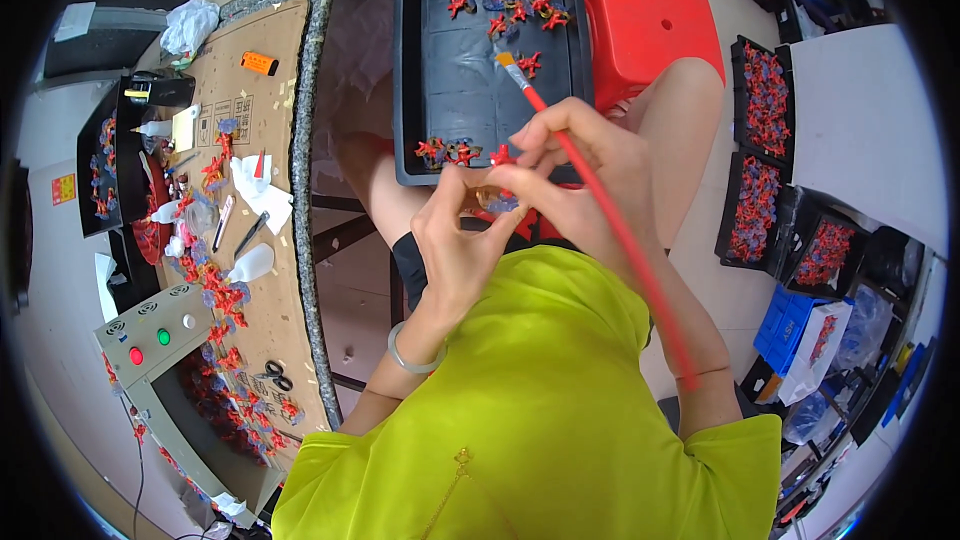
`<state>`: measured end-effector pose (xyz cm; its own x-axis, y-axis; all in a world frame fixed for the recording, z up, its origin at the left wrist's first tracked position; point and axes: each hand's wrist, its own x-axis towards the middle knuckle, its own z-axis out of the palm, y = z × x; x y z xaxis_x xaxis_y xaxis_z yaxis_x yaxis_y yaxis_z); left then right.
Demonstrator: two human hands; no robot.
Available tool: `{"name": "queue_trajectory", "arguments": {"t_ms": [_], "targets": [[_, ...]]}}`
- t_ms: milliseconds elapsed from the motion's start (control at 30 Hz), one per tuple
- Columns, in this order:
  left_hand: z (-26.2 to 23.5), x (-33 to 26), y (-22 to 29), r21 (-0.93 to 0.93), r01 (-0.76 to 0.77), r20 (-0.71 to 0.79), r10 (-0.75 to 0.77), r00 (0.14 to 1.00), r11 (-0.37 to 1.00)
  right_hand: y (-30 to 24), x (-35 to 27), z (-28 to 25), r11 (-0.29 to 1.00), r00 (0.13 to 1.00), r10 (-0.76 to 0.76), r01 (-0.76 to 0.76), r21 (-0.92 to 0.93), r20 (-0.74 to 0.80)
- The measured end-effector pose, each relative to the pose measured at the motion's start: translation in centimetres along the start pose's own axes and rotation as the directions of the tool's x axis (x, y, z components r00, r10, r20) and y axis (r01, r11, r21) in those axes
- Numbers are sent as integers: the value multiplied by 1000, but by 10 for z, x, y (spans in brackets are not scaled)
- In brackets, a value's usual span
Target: The person assembles plastic figurines by attaching pieces together by hand, applying liquid from a bottle, and brushing them with a paintbrush. Afterward, the person moves and rearranges trays containing figurine components.
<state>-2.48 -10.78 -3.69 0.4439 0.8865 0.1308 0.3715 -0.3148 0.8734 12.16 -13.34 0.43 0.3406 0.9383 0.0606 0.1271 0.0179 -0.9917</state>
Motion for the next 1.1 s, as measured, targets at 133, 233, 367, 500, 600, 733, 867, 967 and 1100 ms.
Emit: {"name": "queue_trajectory", "arguments": {"t_ms": [133, 233, 367, 500, 600, 733, 867, 967, 1100], "targets": [[-1, -2, -5, 142, -190, 7, 191, 982, 972, 10, -2, 7, 998, 998, 67, -67, 17, -2], [3, 1, 4, -90, -42, -90, 34, 995, 995, 16, 0, -4, 969, 997, 71, -67, 238, -8], [2, 5, -1, -834, 244, 125, -261, 957, 495, 22, 0, -10, 915, 1000, 18, -23, 402, 15], [-4, 3, -12, -882, 392, 364, -151, 919, 262, 23, -2, -11, 893, 999, 2, -19, 450, 38], [-5, 2, -8, -864, 395, 360, -164, 918, 313, 27, -2, -11, 903, 1000, -2, -7, 430, 20], [-4, 0, -7, -845, 381, 312, -232, 921, 376, 28, -3, -14, 898, 998, 57, -67, 434, 35], [-6, 1, -5, -855, 352, 281, -230, 932, 381, 18, 1, -22, 971, 999, -21, 30, 236, -39], [-4, -1, -8, -846, 334, 237, -267, 934, 416, -5, -7, -33, 964, 993, -115, 121, 236, -42], [-5, -2, -7, -852, 317, 210, -283, 936, 417, -14, -10, -33, 966, 966, -247, 237, 107, 84]]}}
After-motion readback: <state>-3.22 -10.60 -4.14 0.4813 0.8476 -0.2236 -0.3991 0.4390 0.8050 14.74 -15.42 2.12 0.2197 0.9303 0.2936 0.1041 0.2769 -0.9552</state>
